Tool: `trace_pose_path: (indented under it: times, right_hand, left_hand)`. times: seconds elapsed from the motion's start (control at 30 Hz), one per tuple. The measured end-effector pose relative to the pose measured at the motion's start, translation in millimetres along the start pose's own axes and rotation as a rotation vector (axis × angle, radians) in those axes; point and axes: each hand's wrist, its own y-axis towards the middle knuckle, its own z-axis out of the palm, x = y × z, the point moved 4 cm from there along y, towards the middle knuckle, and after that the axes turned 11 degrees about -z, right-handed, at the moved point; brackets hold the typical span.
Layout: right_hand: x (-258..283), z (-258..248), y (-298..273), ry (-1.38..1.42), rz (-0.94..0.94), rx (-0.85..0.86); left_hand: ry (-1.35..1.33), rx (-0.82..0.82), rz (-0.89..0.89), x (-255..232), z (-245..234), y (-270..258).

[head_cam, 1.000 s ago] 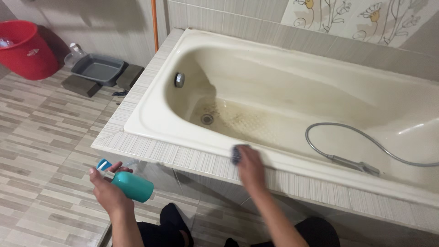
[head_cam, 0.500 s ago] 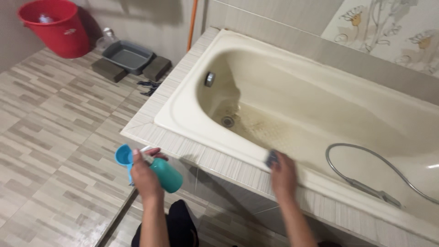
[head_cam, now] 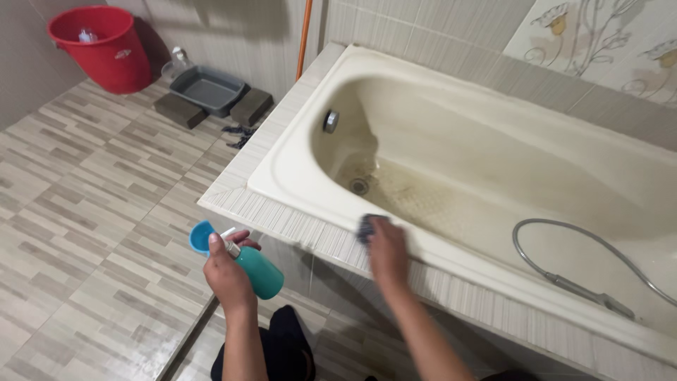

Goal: The person scrubs the rim and interior of a bathtub using a steel wool pad and a spray bottle. They also clean the shower head, faucet, and surrounding wall tiles. The person uses a blue scoop to pour water into the tub to rinse the surfaces.

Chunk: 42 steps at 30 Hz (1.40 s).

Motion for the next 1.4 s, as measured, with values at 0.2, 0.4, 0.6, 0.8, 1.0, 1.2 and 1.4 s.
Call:
trace_pose_path:
  times: [0.2,0.4,0.6,0.8,1.0,1.2,1.4]
  right_hand:
    - [-82.2,-65.6,-35.0,-0.137,0.264,-0.001]
    - [-98.0,-40.6,4.1,-0.055,0.338,0.056]
    - [-4.9,53.1,94.1,0.01,0.053,0.079]
    - [82.7,62.3,88.2,0.089,-0.167,0.114]
    - [47.3,29.2,33.9,-0.062,-0.192,0.064]
    - [2.1,-3.3,28.1,0.002,0.075,0.063]
    - [33.2,34.0,91.8,0.02,-0.079,0.074]
  left_hand:
    - [-0.084,0.033,-0.001,-6.3,-3.6,0.4]
    - [-0.065,0.048,0.018,4.3,4.2,10.2]
    - [0.012,0.026,0.054,10.3,11.8,17.0]
    - [0.021,-0.005,0.057,7.7,14.7,20.4]
    - [0.046,-0.013,0.041,2.9,6.4,3.7]
    - [0.034,-0.009,0.067,-5.1,-3.4,-1.6]
    - [0.007,0.012,0.023,1.3,-3.7,7.4]
